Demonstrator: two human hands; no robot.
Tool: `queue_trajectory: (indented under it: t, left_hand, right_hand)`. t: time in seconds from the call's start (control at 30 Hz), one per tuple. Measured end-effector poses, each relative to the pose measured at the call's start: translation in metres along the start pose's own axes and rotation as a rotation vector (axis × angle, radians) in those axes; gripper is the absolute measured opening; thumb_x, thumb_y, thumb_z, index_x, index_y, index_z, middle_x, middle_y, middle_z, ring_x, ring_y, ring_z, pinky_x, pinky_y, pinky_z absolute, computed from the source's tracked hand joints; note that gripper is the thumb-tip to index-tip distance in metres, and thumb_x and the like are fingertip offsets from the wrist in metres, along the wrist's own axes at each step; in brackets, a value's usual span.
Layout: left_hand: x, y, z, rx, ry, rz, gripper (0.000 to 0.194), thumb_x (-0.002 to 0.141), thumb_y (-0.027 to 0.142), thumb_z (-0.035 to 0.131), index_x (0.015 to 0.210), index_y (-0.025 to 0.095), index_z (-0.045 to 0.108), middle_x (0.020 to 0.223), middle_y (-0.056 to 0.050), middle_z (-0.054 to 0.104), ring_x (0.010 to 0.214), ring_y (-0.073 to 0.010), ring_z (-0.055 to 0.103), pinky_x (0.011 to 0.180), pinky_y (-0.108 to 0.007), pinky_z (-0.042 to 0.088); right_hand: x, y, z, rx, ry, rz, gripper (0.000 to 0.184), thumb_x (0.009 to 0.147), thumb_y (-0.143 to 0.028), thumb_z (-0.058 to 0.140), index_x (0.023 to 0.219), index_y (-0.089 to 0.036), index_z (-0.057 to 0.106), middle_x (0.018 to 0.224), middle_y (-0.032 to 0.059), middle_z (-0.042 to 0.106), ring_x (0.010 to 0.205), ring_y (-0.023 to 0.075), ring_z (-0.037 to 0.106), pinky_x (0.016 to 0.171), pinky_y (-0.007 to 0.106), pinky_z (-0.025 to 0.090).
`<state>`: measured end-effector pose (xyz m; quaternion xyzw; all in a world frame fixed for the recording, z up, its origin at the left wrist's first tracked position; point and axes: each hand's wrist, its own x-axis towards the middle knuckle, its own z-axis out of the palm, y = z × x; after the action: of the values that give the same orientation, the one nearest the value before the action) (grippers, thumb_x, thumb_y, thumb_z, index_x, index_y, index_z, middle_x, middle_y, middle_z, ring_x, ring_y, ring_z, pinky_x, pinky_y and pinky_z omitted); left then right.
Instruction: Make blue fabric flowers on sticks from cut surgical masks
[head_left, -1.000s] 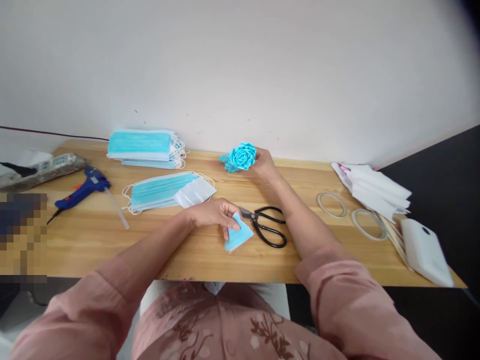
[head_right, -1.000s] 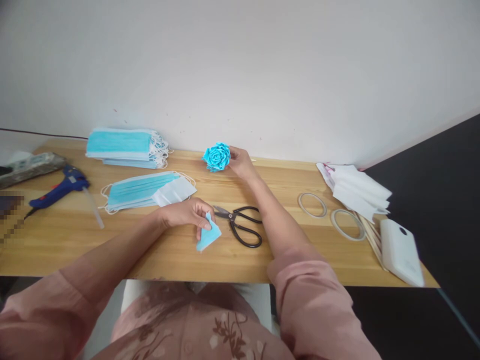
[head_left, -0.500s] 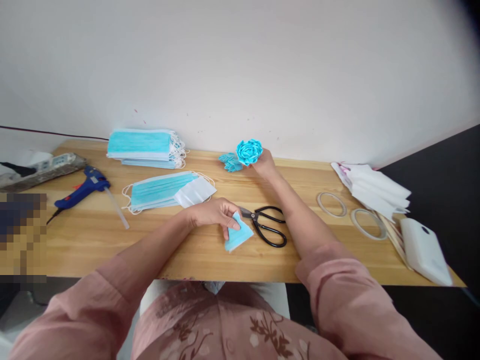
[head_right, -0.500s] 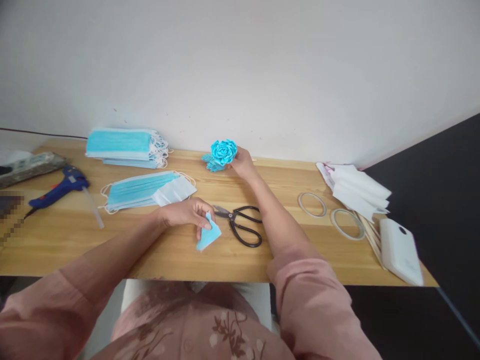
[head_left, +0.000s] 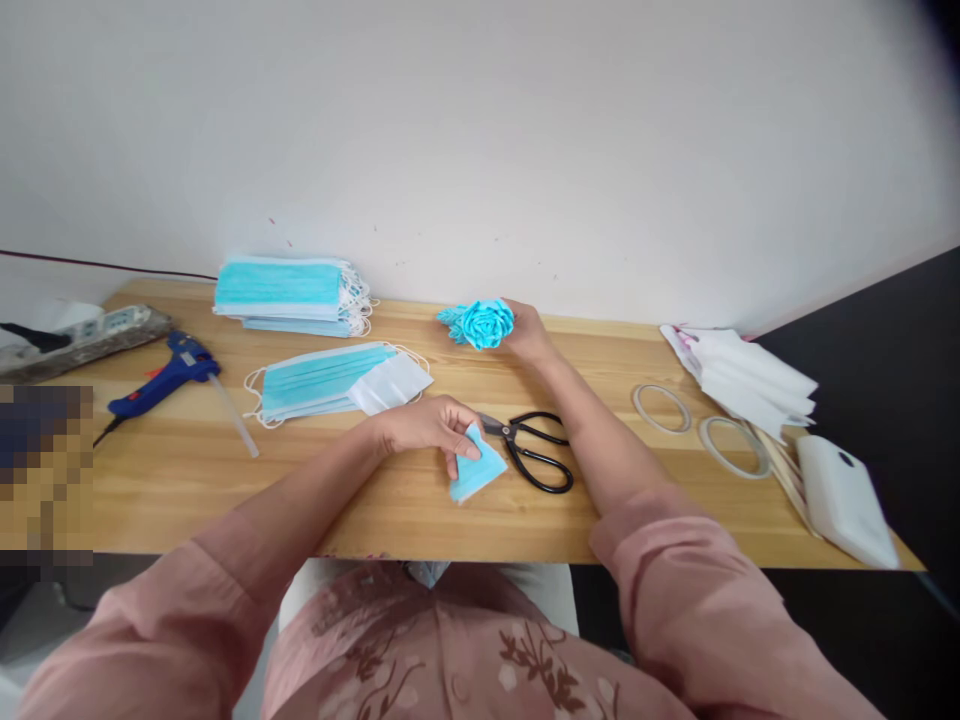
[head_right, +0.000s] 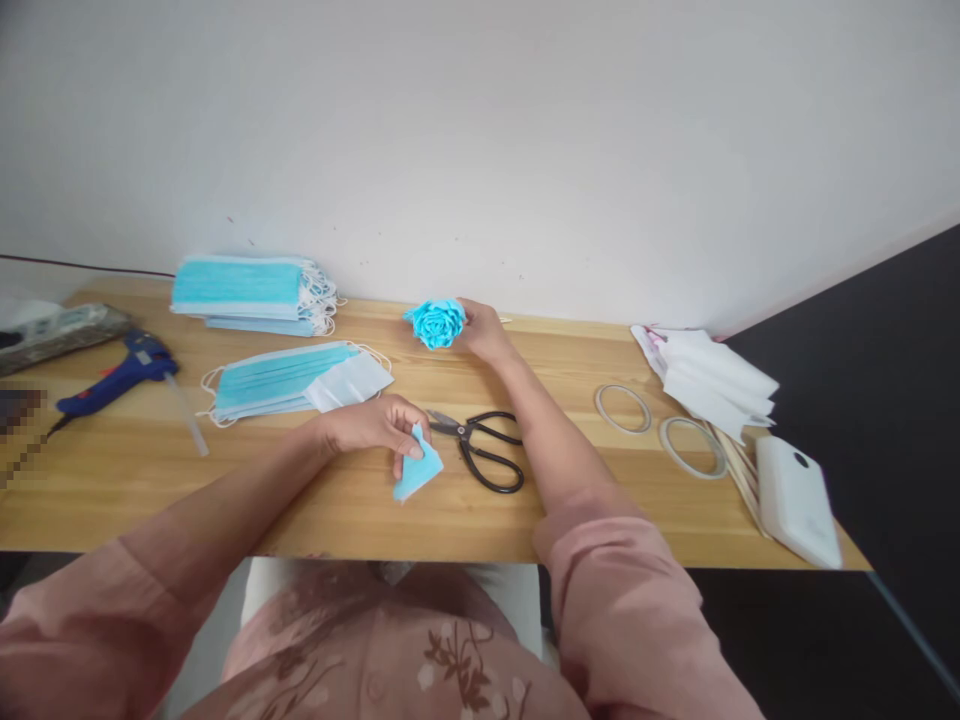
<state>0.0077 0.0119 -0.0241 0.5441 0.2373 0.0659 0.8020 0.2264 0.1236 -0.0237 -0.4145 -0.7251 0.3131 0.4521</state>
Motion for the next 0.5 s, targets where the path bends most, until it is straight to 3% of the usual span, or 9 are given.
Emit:
queue_trajectory:
  t: [0.33, 0.5]
  left_hand:
    - [0.000, 0.001, 0.001, 0.004, 0.014, -0.010, 0.050, 0.054, 0.045, 0.096, 0.080, 0.012, 0.070, 0.069, -0.002, 0.073, 0.052, -0.0129, 0.067, 0.059, -0.027, 0.060]
    - [0.000, 0.001, 0.001, -0.001, 0.005, -0.005, 0.049, 0.055, 0.045, 0.096, 0.080, 0.012, 0.069, 0.065, -0.001, 0.072, 0.048, -0.0111, 0.065, 0.050, -0.022, 0.056]
  right_hand:
    - [0.002, 0.000, 0.000, -0.045, 0.075, -0.046, 0.025, 0.068, -0.041, 0.071, 0.065, -0.017, 0.064, 0.068, 0.0007, 0.067, 0.073, 0.0186, 0.060, 0.071, 0.030, 0.050]
    - [0.002, -0.007, 0.001, -0.067, 0.089, -0.020, 0.027, 0.069, -0.043, 0.071, 0.068, -0.017, 0.067, 0.073, 0.0027, 0.070, 0.079, 0.0210, 0.063, 0.075, 0.033, 0.051]
